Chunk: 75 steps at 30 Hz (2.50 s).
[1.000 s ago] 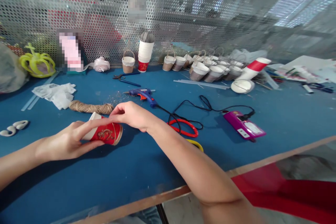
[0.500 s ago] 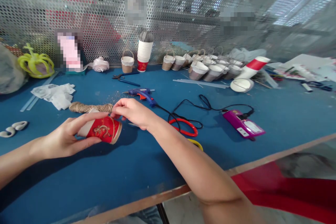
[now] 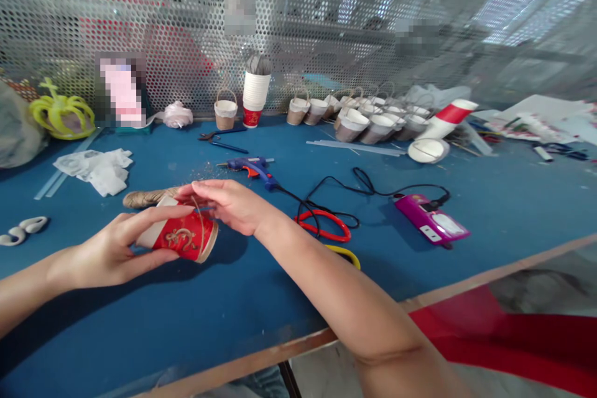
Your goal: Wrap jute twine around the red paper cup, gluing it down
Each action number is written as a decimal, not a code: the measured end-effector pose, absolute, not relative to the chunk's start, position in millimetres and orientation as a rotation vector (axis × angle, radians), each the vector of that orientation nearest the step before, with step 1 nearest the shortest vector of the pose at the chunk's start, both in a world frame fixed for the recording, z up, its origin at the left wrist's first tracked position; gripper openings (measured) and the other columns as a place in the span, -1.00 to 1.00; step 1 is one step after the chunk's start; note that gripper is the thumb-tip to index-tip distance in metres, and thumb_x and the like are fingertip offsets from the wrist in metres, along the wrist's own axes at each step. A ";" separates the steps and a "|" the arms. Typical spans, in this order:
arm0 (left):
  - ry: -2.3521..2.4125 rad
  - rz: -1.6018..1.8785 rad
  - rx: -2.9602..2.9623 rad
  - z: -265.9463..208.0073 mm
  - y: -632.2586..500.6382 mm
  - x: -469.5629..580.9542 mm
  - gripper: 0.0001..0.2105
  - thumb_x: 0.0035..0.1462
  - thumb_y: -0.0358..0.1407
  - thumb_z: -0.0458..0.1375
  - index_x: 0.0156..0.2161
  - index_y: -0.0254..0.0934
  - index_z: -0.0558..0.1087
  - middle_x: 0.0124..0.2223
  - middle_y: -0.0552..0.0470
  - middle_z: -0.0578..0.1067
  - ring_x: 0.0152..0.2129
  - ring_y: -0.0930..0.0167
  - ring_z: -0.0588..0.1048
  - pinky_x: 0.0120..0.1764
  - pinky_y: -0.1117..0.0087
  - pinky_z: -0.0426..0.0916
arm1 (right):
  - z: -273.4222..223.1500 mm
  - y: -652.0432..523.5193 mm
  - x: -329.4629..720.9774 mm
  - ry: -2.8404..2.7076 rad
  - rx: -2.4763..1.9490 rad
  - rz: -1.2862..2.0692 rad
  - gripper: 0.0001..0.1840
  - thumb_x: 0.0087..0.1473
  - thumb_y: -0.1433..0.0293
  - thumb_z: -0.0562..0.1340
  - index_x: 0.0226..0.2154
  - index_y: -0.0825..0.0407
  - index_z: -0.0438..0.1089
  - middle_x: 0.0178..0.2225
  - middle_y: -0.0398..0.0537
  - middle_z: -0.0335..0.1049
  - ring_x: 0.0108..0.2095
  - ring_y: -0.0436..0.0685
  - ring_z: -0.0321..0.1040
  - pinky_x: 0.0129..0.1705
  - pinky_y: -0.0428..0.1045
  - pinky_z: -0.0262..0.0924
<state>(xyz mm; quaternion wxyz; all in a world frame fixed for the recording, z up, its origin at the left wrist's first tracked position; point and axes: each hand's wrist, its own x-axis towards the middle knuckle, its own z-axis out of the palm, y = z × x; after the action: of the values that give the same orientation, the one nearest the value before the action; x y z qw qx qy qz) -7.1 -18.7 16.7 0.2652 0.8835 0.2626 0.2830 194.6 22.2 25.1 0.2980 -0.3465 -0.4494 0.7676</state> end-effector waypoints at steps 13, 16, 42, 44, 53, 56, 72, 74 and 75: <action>0.874 0.975 1.937 12.7 -11.0 -4.8 -0.59 0.08 -0.28 0.18 0.05 -0.29 0.30 0.10 -0.16 0.38 -0.12 0.25 0.47 -0.21 0.41 0.44 | 28.0 28.9 201.2 -1.096 -0.801 1.790 -0.77 -0.16 0.56 0.27 -0.35 0.05 0.47 -0.40 -0.16 0.49 -0.42 -0.09 0.33 -0.34 -0.13 0.16; 0.890 0.962 1.855 14.1 -11.7 -3.5 -0.60 0.08 -0.27 0.17 0.04 -0.31 0.30 0.08 -0.16 0.40 -0.21 0.32 0.51 -0.26 0.47 0.44 | 27.9 29.7 202.1 -1.148 -0.804 1.742 -0.76 -0.16 0.57 0.28 -0.34 0.04 0.47 -0.39 -0.17 0.49 -0.40 -0.08 0.34 -0.34 -0.13 0.16; 0.891 0.993 1.779 17.8 -10.3 -1.6 -0.63 0.08 -0.32 0.17 0.01 -0.35 0.32 -0.10 -0.11 0.51 -0.41 0.42 0.51 -0.47 0.58 0.41 | 25.0 31.7 201.1 -1.219 -0.982 1.530 -0.80 -0.19 0.52 0.29 -0.38 0.06 0.42 -0.44 -0.17 0.45 -0.45 -0.06 0.35 -0.35 -0.08 0.18; 0.888 0.994 1.781 17.7 -10.8 -1.9 -0.63 0.07 -0.31 0.17 0.00 -0.35 0.32 -0.08 -0.12 0.50 -0.43 0.43 0.51 -0.49 0.58 0.40 | 24.6 31.6 200.6 -1.223 -0.992 1.528 -0.81 -0.18 0.53 0.28 -0.38 0.07 0.41 -0.45 -0.17 0.45 -0.46 -0.07 0.35 -0.36 -0.08 0.17; 0.868 1.050 1.989 14.9 -13.6 -4.0 -0.69 0.07 -0.32 0.16 -0.04 -0.29 0.37 -0.15 -0.06 0.51 -0.53 0.50 0.47 -0.53 0.58 0.36 | 22.4 28.1 199.8 -1.288 -1.027 1.531 -0.82 -0.15 0.53 0.27 -0.37 0.08 0.41 -0.42 -0.13 0.46 -0.43 -0.05 0.37 -0.33 -0.07 0.19; 0.848 1.012 2.022 13.5 -15.0 -5.7 -0.67 0.09 -0.32 0.14 -0.01 -0.25 0.34 -0.30 0.00 0.53 -0.66 0.56 0.38 -0.62 0.59 0.30 | 21.6 27.4 198.5 -1.297 -1.017 1.544 -0.82 -0.16 0.52 0.29 -0.38 0.07 0.41 -0.42 -0.13 0.46 -0.42 -0.04 0.38 -0.31 -0.06 0.22; 0.783 1.060 2.335 17.1 -19.6 -6.8 -0.64 0.06 -0.42 0.13 0.01 -0.24 0.33 -0.37 0.07 0.53 -0.70 0.58 0.33 -0.58 0.57 0.30 | 22.2 21.9 194.9 -1.320 -1.035 1.652 -0.86 -0.14 0.53 0.32 -0.40 0.08 0.42 -0.38 -0.10 0.46 -0.31 -0.01 0.39 -0.13 -0.02 0.26; 0.774 1.055 2.351 17.2 -20.3 -7.1 -0.64 0.07 -0.42 0.13 0.01 -0.24 0.32 -0.43 0.09 0.52 -0.73 0.58 0.30 -0.59 0.57 0.29 | 23.0 21.2 195.2 -1.340 -1.029 1.659 -0.85 -0.15 0.51 0.33 -0.41 0.08 0.43 -0.37 -0.09 0.46 -0.28 0.01 0.39 -0.11 0.00 0.25; 0.775 1.056 2.356 17.1 -20.6 -7.2 -0.64 0.07 -0.42 0.13 0.01 -0.25 0.32 -0.45 0.10 0.52 -0.74 0.58 0.29 -0.59 0.57 0.29 | 23.5 20.8 195.4 -1.348 -1.028 1.665 -0.85 -0.15 0.50 0.34 -0.41 0.08 0.43 -0.37 -0.09 0.47 -0.27 0.02 0.39 -0.10 0.01 0.25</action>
<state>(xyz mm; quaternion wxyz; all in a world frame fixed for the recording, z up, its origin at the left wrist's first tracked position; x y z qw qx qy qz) -7.2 -20.6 17.1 0.2212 0.8523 0.2806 0.3819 195.4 20.8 23.5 0.3736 -0.4014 -0.5262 0.6499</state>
